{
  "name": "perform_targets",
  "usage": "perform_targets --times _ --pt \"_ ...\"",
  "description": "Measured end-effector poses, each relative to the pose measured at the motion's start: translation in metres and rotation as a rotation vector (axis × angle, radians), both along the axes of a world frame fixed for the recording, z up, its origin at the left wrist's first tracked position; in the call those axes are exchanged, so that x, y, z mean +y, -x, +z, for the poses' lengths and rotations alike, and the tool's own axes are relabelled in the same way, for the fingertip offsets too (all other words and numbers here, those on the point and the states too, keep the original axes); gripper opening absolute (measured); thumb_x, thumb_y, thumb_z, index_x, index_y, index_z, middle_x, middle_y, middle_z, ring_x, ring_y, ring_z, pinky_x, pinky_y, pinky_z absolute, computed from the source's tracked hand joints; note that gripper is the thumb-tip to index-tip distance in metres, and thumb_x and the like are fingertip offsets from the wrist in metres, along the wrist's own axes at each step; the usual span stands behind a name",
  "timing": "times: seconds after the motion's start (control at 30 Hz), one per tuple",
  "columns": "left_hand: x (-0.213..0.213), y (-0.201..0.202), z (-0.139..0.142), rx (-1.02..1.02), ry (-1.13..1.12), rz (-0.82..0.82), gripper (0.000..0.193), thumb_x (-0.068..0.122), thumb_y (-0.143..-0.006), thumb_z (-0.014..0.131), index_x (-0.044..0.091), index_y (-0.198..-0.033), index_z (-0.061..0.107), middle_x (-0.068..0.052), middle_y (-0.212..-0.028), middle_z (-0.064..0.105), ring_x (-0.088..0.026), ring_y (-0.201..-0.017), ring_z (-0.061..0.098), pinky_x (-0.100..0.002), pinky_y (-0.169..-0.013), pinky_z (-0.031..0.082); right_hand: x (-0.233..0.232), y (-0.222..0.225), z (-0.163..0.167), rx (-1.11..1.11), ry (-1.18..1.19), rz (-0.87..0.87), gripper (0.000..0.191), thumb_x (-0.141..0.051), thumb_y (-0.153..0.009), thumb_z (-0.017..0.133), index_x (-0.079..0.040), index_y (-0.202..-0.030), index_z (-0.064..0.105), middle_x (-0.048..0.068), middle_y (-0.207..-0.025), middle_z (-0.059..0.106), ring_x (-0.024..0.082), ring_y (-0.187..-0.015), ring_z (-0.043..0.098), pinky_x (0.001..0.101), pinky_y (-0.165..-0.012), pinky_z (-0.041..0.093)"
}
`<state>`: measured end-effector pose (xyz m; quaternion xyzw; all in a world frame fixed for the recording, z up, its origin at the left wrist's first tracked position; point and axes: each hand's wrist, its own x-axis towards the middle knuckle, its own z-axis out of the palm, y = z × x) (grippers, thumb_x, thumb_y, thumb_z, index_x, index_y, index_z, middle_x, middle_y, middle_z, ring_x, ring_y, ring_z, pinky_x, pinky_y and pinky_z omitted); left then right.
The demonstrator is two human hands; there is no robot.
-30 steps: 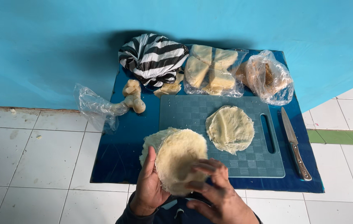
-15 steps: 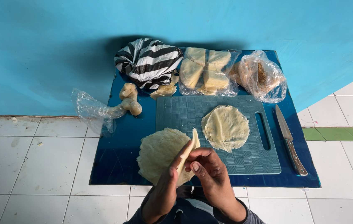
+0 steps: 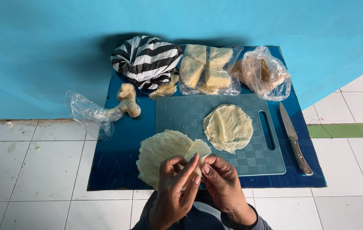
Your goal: The person sits at a small blue table and peels thin outer skin layers off pieces of dough by hand, one piece at a time. They set the peeled round dough discs on a cutting board and place the removed skins aside while working through the dough pieces.
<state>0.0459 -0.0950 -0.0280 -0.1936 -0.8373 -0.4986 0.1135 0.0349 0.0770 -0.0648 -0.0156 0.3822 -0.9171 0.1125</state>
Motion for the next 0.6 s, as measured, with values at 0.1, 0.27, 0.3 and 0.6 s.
perform_targets --times 0.1,0.27,0.3,0.6 --pt "-0.001 -0.001 0.001 -0.009 -0.199 -0.072 0.043 0.009 -0.100 0.062 0.003 -0.142 0.062 -0.019 -0.125 0.058 -0.029 -0.114 0.064 -0.038 -0.098 0.053 0.002 -0.001 -0.003 -0.024 0.026 -0.055 0.016 -0.008 -0.099 0.065 0.003 -0.110 0.069 0.011 -0.106 0.072 0.019 -0.100 0.069 0.0367 -0.092 0.056" --pt "-0.006 0.000 0.002 0.038 -0.208 -0.027 0.021 0.007 -0.100 0.064 0.001 -0.120 0.068 -0.014 -0.119 0.074 -0.025 -0.110 0.076 -0.034 -0.091 0.062 0.010 -0.002 -0.003 -0.030 -0.016 -0.051 0.019 -0.011 -0.100 0.063 0.004 -0.109 0.069 0.012 -0.106 0.072 0.021 -0.101 0.070 0.0383 -0.095 0.058" --pt "-0.006 0.001 0.002 0.038 -0.203 -0.029 0.018 0.007 -0.099 0.065 0.001 -0.116 0.069 -0.013 -0.116 0.076 -0.023 -0.106 0.077 -0.034 -0.088 0.063 0.011 -0.002 -0.003 -0.036 -0.031 -0.040 0.019 -0.011 -0.100 0.063 0.004 -0.109 0.069 0.012 -0.106 0.072 0.021 -0.101 0.070 0.0375 -0.095 0.057" --pt "0.001 0.002 0.002 0.116 -0.116 0.073 0.017 0.007 -0.091 0.080 0.004 -0.105 0.071 -0.007 -0.101 0.079 -0.016 -0.085 0.081 -0.026 -0.068 0.065 0.015 -0.008 0.004 0.108 -0.352 0.023 0.015 -0.004 -0.098 0.065 0.004 -0.111 0.069 0.008 -0.106 0.065 0.016 -0.100 0.069 0.0326 -0.088 0.060"
